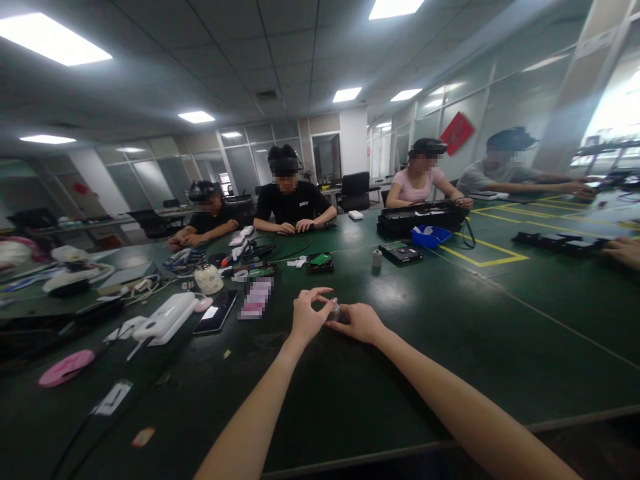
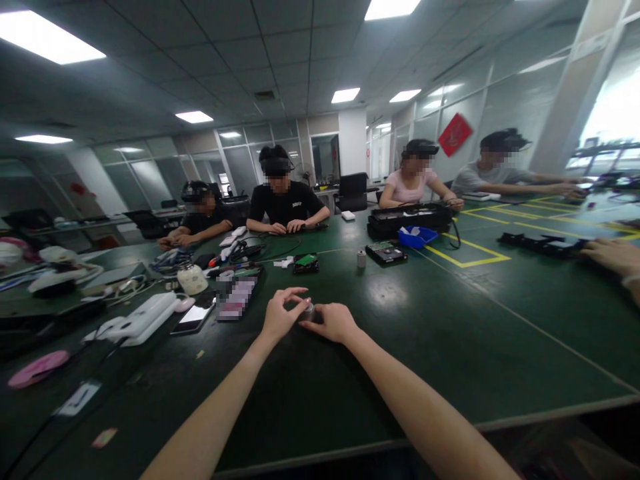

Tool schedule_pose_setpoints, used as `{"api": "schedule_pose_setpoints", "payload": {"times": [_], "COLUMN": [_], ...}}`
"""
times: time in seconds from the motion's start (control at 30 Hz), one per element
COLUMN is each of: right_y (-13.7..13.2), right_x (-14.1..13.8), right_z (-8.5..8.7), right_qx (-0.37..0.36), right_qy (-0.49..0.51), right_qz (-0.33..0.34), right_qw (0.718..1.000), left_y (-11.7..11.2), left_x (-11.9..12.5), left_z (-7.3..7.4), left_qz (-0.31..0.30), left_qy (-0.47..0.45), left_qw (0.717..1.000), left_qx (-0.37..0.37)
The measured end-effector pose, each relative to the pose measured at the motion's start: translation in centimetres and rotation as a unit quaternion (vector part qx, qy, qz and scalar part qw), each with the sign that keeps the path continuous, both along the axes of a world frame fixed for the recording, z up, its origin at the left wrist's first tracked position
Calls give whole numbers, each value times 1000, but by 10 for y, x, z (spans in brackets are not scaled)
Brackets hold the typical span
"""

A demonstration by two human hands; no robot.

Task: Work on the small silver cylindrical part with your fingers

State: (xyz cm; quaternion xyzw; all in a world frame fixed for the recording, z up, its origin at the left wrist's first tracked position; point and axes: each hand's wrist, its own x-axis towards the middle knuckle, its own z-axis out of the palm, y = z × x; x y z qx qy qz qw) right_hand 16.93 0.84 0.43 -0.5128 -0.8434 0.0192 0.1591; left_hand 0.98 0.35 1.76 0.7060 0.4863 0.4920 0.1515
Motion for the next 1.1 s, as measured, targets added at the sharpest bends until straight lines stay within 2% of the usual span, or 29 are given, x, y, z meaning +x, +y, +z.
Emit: {"api": "schedule_pose_setpoints", "payload": {"times": [0.13, 0.2, 0.27, 0.37, 0.43, 0.5, 0.67, 0.73, 0.83, 0.93, 1.1], "right_y": [-3, -3, -3, -3, -3, -3, -4, -3, -3, -4, -5], "right_x": [-2, -3, -3, -4, -4, -4, -3, -3, -4, -4, -3], "right_z": [2, 2, 1, 0, 0, 0, 1, 1, 1, 2, 3], "right_qx": [-10, -10, -9, -10, -11, -8, -1, -3, -10, -15, -12], "right_qy": [-1, -3, -4, 0, 4, 6, 5, 7, 12, 12, 20], "right_qz": [8, 12, 11, 9, 10, 10, 7, 7, 7, 6, 12], "right_qw": [1000, 1000, 1000, 1000, 1000, 1000, 1000, 1000, 1000, 1000, 1000], "left_y": [6, 7, 6, 4, 4, 4, 4, 2, -1, 0, 11], "left_x": [1, 2, 2, -1, -4, -8, -14, -14, -13, -11, -22], "left_z": [-5, -7, -7, -5, -3, 0, 6, 7, 8, 8, 6], "left_qz": [-101, -128, -109, -39, -15, -27, -121, -111, -54, -41, -31], "left_qy": [-101, -116, -87, -21, -2, -9, -7, 33, 79, 66, -31], "left_qw": [987, 981, 989, 999, 1000, 1000, 992, 993, 995, 997, 999], "left_qx": [-67, -86, -59, -2, 8, -1, -29, -12, 8, -4, 9]}}
